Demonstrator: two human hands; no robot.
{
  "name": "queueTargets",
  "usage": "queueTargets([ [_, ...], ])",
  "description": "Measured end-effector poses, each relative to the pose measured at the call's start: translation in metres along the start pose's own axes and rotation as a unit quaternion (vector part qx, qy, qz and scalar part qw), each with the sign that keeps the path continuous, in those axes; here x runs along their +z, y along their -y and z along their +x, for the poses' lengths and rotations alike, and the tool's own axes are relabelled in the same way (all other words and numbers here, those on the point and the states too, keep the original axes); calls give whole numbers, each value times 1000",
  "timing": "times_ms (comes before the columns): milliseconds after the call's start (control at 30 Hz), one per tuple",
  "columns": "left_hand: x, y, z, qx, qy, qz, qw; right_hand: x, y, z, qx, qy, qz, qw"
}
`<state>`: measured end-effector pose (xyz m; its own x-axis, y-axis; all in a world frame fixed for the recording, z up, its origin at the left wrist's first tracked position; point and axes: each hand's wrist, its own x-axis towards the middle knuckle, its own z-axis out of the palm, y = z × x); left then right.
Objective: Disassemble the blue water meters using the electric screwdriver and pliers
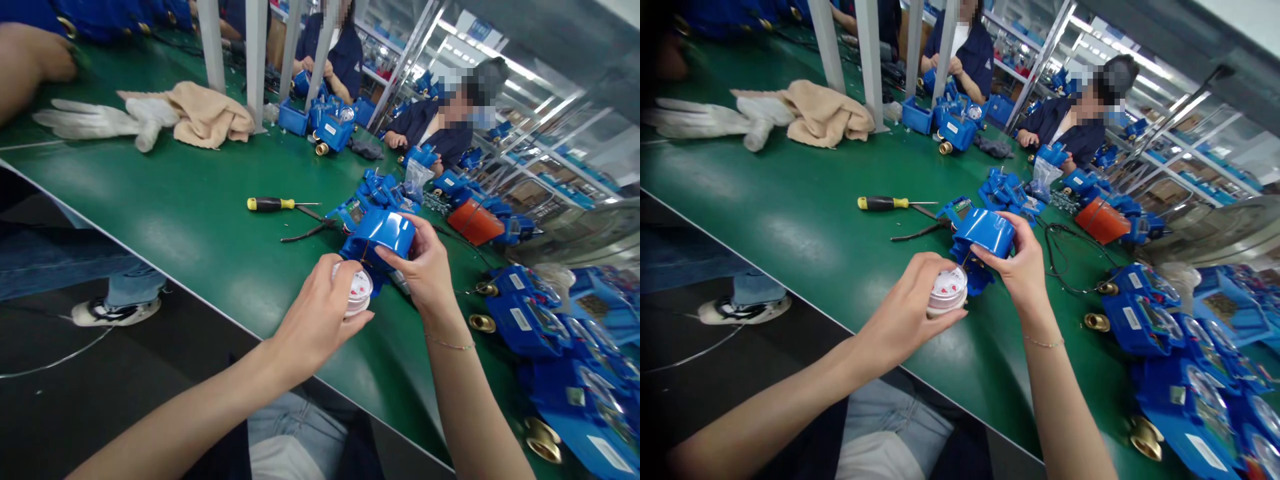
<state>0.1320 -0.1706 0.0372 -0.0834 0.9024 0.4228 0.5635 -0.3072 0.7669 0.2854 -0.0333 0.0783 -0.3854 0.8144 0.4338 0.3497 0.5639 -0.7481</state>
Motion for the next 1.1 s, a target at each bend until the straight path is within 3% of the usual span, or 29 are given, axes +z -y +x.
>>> queueTargets([
  [200,14,6,-16,95,-23,97,991,5,14,-31,-31,-19,-51,998],
  [433,11,6,-20,33,-21,55,998,3,6,-47,-19,-8,-72,997],
  [667,-4,17,-12,-32,-21,-6,999,6,14,-4,-43,29,-117,992],
  [833,-10,22,-11,-70,-17,-23,997,7,21,29,-9,75,-112,991],
  [1100,-14,25,-10,-95,-13,-28,995,6,11,41,10,96,-104,990],
])
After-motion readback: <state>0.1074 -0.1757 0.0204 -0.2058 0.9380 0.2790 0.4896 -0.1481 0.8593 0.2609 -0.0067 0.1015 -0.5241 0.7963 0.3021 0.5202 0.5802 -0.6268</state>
